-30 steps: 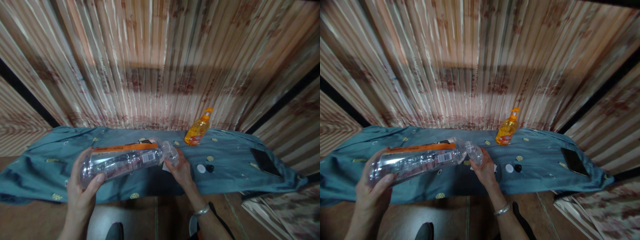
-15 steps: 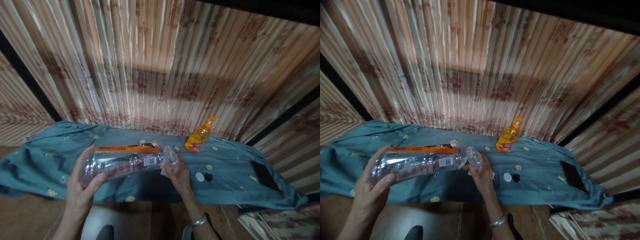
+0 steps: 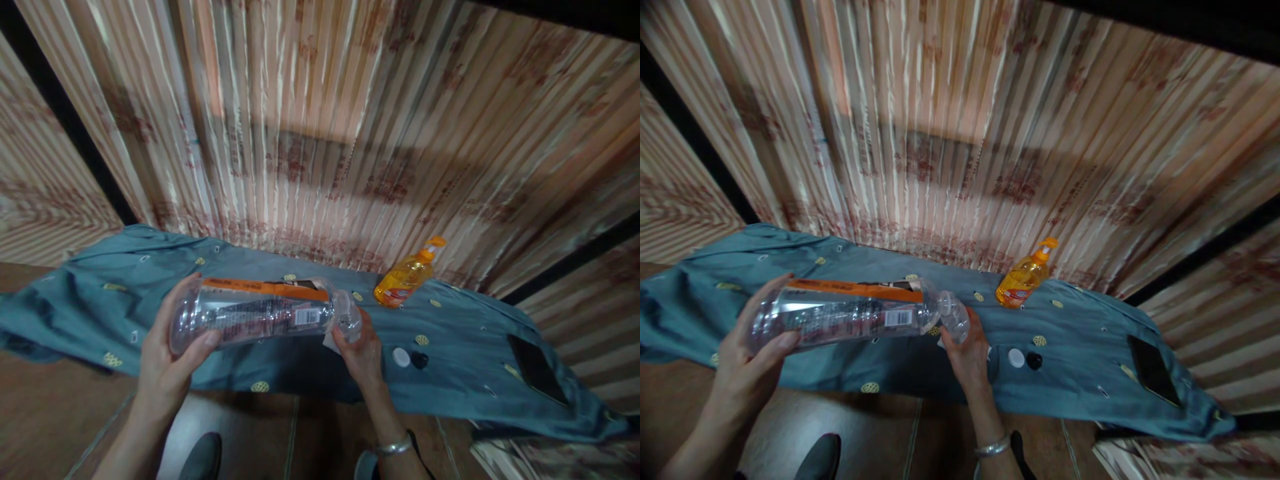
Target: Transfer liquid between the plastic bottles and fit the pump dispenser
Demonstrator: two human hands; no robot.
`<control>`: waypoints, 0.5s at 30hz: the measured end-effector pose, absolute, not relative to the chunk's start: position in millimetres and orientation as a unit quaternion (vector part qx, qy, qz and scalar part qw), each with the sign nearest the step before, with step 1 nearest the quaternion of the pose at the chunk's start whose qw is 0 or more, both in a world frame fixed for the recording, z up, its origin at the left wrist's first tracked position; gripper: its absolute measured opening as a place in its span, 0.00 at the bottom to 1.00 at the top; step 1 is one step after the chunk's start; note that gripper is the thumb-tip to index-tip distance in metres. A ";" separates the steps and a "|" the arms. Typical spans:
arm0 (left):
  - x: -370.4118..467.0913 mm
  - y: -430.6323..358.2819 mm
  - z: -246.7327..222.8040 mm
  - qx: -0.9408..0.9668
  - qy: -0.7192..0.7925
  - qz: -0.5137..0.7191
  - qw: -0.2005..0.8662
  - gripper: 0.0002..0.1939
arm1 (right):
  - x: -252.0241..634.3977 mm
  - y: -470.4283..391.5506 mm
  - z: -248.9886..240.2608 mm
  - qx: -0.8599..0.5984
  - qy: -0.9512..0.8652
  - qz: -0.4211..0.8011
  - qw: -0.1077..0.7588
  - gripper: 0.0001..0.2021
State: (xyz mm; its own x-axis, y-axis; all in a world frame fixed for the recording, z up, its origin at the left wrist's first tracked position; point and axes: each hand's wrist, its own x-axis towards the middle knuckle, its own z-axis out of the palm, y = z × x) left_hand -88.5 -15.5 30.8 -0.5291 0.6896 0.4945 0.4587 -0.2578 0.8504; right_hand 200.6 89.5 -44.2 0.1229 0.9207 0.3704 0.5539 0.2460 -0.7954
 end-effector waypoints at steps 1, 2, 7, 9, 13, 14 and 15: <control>-87.1 -15.4 32.1 0.469 0.598 0.641 0.108 0.42 | 200.6 89.1 -42.7 -0.585 -0.630 0.201 0.469 0.29; -85.5 -15.5 33.6 0.458 0.591 0.652 0.130 0.42 | 200.5 88.8 -41.5 -0.588 -0.628 0.207 0.466 0.28; -77.5 -16.3 41.2 0.425 0.581 0.673 0.167 0.45 | 200.9 89.2 -39.6 -0.594 -0.617 0.221 0.466 0.31; -75.9 -16.7 42.8 0.423 0.587 0.669 0.167 0.46 | 201.0 89.8 -39.4 -0.594 -0.615 0.222 0.469 0.33; -76.2 -17.2 42.5 0.423 0.589 0.671 0.157 0.46 | 200.8 90.1 -37.9 -0.592 -0.615 0.233 0.465 0.33; -76.9 -17.3 41.9 0.427 0.587 0.670 0.156 0.46 | 200.7 90.0 -37.5 -0.594 -0.614 0.236 0.464 0.33; -77.8 -17.4 41.3 0.432 0.585 0.668 0.154 0.45 | 200.6 89.9 -37.1 -0.595 -0.611 0.239 0.464 0.33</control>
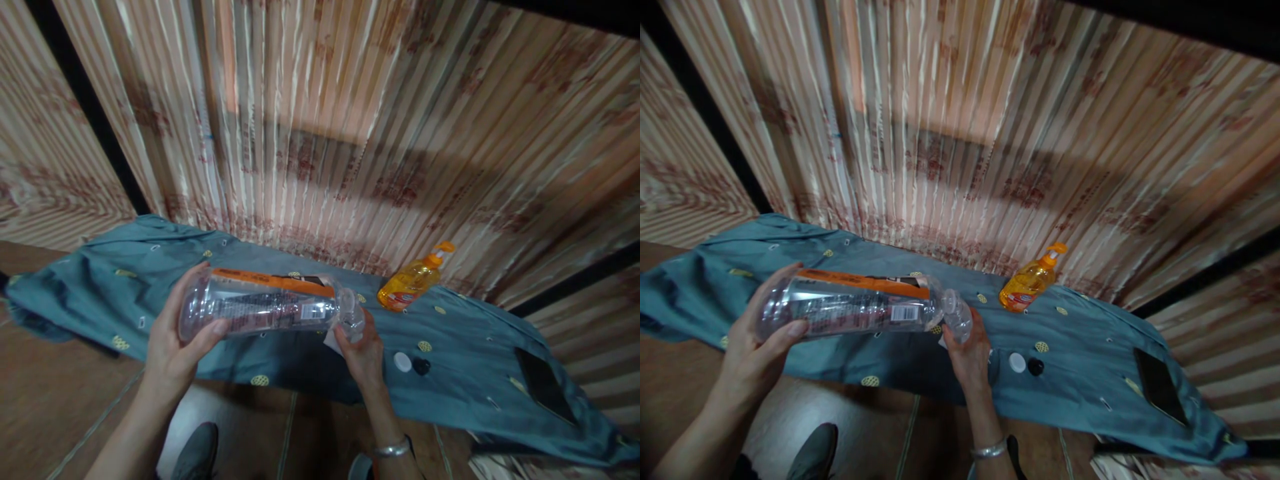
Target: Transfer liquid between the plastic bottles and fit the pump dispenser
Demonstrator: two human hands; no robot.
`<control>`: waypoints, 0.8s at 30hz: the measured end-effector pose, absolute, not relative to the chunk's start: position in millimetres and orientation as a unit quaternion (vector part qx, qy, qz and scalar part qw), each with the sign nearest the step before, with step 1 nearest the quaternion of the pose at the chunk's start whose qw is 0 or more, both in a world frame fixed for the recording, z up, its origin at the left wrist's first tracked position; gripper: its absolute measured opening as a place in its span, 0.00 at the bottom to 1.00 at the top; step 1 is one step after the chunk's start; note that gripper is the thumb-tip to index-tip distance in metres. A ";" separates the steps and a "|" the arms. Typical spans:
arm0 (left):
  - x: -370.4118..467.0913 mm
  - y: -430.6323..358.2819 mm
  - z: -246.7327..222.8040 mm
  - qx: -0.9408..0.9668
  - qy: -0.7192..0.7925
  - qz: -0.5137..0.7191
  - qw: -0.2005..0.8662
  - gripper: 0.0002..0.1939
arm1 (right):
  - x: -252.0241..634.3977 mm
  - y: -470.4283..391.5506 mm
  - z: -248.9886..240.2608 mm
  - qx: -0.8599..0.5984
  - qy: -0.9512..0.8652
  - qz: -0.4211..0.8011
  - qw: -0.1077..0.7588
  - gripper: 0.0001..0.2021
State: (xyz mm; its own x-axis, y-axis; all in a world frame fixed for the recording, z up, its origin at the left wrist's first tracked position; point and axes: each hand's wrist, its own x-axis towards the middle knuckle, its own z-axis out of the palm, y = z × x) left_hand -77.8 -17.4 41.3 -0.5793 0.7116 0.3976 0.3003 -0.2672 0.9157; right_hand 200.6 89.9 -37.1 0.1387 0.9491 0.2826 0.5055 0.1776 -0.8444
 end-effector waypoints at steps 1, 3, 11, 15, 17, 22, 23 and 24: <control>-78.8 -17.4 40.7 0.439 0.583 0.666 0.152 0.45 | 200.6 89.8 -36.9 -0.596 -0.609 0.242 0.464 0.34; -80.8 -17.6 39.6 0.451 0.583 0.661 0.144 0.44 | 200.6 89.8 -36.7 -0.595 -0.607 0.247 0.464 0.33; -81.0 -17.6 39.7 0.460 0.584 0.656 0.132 0.43 | 200.9 90.6 -38.4 -0.597 -0.612 0.229 0.465 0.32; -80.3 -15.9 39.7 0.458 0.582 0.658 0.136 0.44 | 201.2 90.2 -37.7 -0.592 -0.621 0.219 0.465 0.32; -80.5 -15.4 39.5 0.456 0.583 0.659 0.135 0.44 | 201.4 89.8 -36.7 -0.586 -0.626 0.216 0.468 0.31; -79.8 -16.4 39.9 0.454 0.586 0.658 0.129 0.43 | 201.6 89.3 -35.6 -0.583 -0.626 0.220 0.468 0.30; -79.5 -16.7 40.0 0.454 0.587 0.658 0.129 0.43 | 201.6 89.3 -35.8 -0.585 -0.626 0.220 0.467 0.31; -79.2 -16.8 40.1 0.455 0.586 0.658 0.128 0.44 | 201.5 89.4 -35.9 -0.588 -0.624 0.217 0.467 0.31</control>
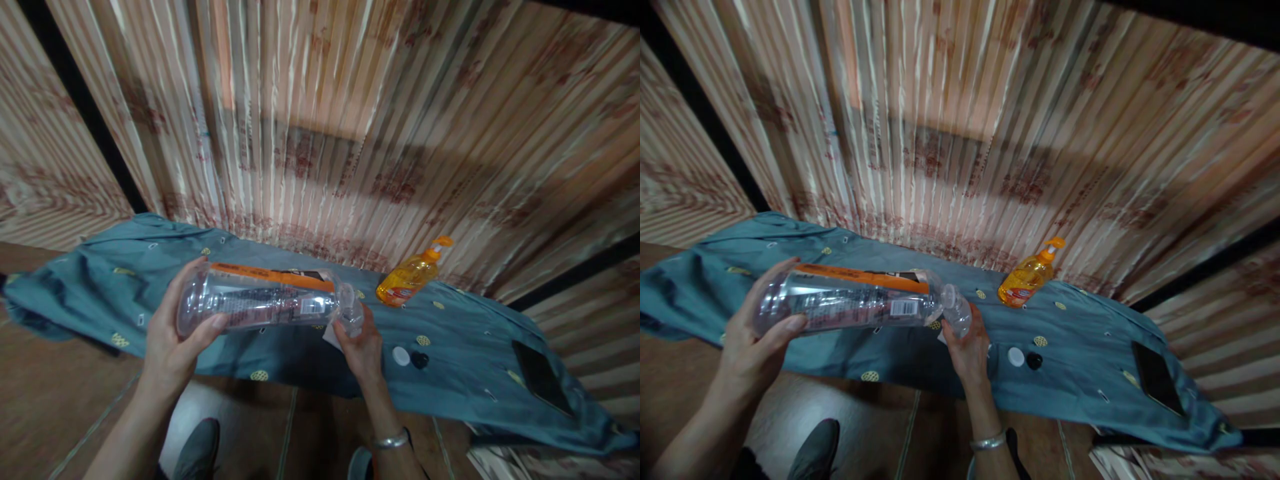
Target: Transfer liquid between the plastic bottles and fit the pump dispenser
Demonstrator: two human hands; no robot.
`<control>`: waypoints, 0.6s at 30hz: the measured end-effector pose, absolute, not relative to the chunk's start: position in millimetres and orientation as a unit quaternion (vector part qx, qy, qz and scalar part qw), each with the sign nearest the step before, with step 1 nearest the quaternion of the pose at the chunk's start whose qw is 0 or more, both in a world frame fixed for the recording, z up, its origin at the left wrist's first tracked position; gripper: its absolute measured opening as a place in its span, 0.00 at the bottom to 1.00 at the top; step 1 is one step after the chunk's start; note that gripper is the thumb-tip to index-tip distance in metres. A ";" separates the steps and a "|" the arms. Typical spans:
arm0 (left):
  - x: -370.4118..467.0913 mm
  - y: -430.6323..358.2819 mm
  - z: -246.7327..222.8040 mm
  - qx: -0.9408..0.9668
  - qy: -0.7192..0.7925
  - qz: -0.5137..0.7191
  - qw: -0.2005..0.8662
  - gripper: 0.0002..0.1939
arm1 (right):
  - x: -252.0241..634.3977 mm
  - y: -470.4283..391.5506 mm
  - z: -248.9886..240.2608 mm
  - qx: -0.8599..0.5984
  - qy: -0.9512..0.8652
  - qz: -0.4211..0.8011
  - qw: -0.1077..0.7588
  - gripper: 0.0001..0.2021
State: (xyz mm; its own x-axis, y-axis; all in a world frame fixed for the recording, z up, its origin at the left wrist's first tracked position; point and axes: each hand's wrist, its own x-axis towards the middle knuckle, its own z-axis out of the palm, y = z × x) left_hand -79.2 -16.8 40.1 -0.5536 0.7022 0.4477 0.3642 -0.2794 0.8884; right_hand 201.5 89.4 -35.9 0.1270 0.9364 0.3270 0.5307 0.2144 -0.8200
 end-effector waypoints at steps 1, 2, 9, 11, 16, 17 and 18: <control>-78.9 -16.8 40.1 0.455 0.586 0.658 0.129 0.44 | 201.4 89.5 -35.9 -0.591 -0.623 0.215 0.466 0.32; -78.8 -16.6 40.0 0.456 0.587 0.656 0.130 0.44 | 201.3 89.5 -35.8 -0.593 -0.622 0.214 0.465 0.32; -78.8 -15.2 39.5 0.459 0.592 0.651 0.122 0.43 | 200.9 88.5 -32.3 -0.590 -0.625 0.228 0.458 0.31; -78.8 -15.1 39.8 0.455 0.589 0.655 0.129 0.43 | 201.0 88.5 -32.8 -0.589 -0.624 0.227 0.462 0.31; -79.3 -14.8 40.1 0.453 0.585 0.660 0.129 0.43 | 201.3 89.5 -36.0 -0.586 -0.624 0.217 0.469 0.32; -79.6 -14.7 40.2 0.454 0.587 0.658 0.125 0.43 | 201.3 89.7 -36.4 -0.584 -0.626 0.217 0.469 0.31; -79.9 -14.7 40.4 0.456 0.590 0.655 0.123 0.43 | 201.3 89.8 -36.7 -0.583 -0.627 0.218 0.468 0.31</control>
State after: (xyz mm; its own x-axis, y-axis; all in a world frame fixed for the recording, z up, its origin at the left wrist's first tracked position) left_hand -79.9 -14.7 40.4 -0.5543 0.6989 0.4520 0.3760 -0.2742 0.8851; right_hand 201.3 89.8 -36.7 0.1192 0.9357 0.3321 0.5267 0.2240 -0.8200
